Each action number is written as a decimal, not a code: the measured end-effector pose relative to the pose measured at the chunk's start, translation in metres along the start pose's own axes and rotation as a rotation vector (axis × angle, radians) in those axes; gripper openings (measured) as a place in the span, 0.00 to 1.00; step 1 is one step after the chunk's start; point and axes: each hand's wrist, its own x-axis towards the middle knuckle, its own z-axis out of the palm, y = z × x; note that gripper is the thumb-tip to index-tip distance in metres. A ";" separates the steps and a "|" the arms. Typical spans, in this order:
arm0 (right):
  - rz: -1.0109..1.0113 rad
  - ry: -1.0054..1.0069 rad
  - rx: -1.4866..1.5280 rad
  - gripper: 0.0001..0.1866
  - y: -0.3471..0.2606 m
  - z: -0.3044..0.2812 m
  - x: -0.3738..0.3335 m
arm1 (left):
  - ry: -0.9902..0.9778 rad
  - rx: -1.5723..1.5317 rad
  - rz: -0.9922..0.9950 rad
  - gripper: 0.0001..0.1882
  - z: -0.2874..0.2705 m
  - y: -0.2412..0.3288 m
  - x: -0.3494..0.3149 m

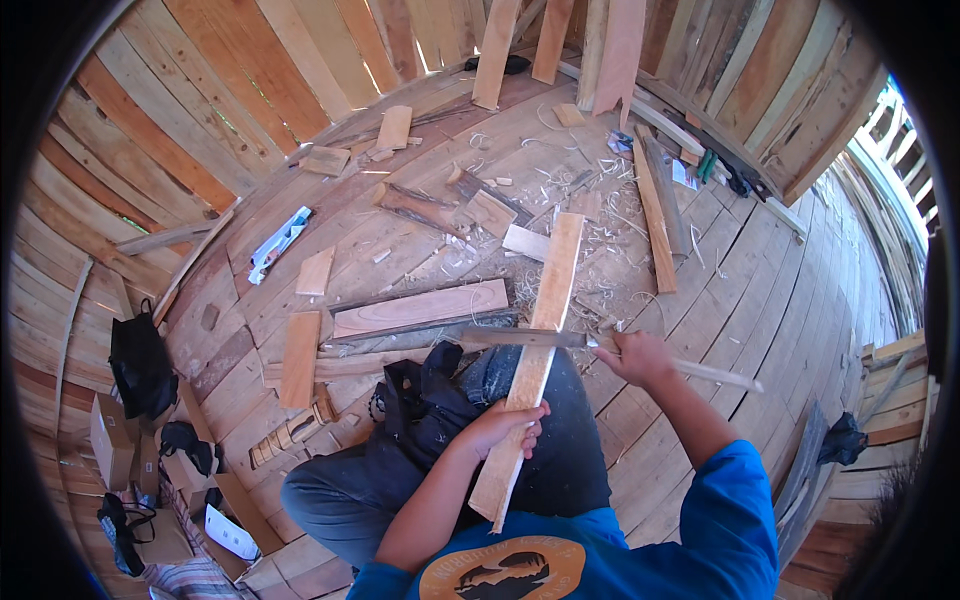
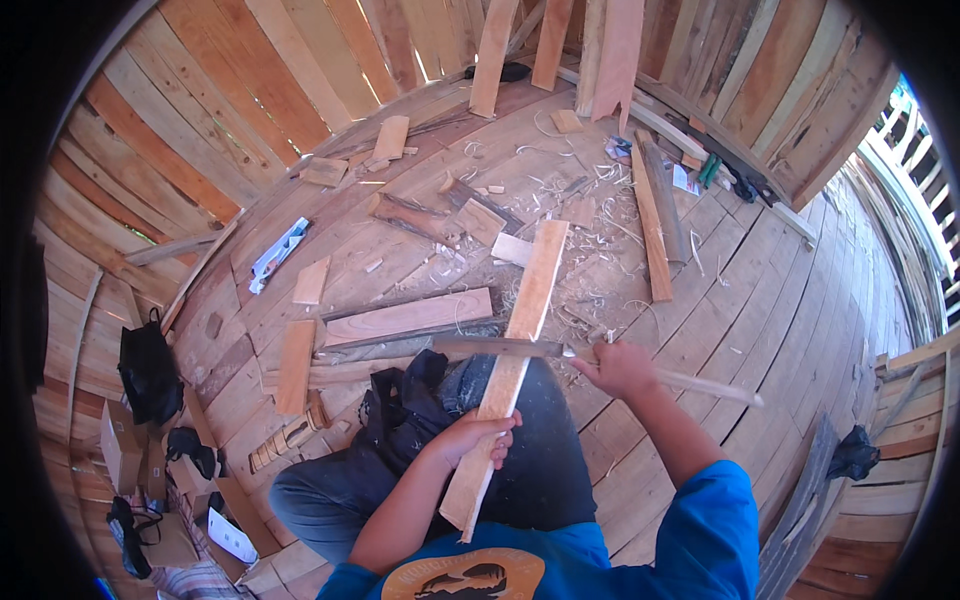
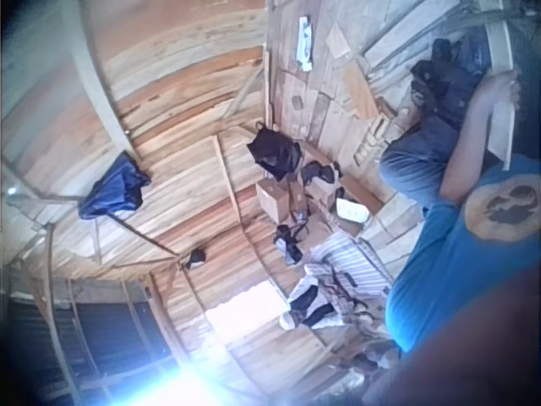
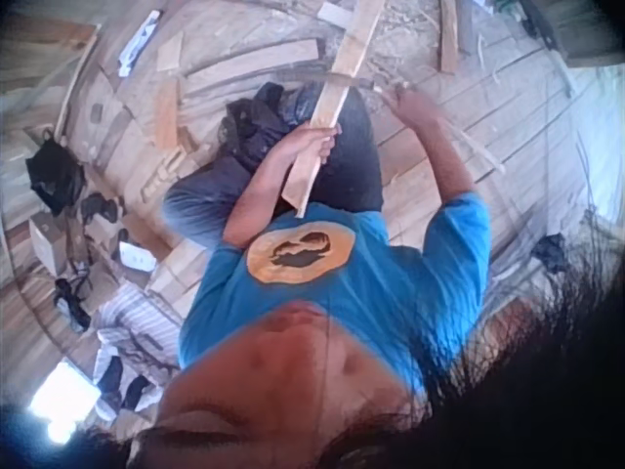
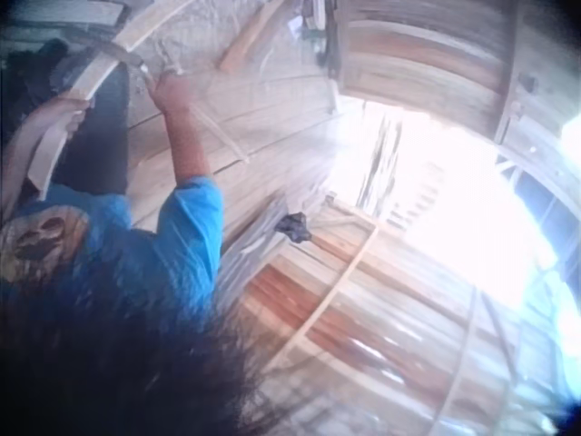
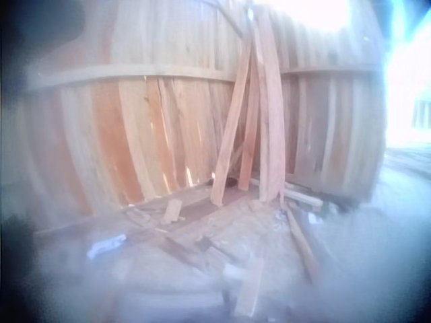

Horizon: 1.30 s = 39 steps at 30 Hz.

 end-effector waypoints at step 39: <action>-0.262 0.041 -0.129 0.32 -0.024 0.019 0.010 | -0.028 -0.047 0.022 0.10 -0.005 0.000 -0.009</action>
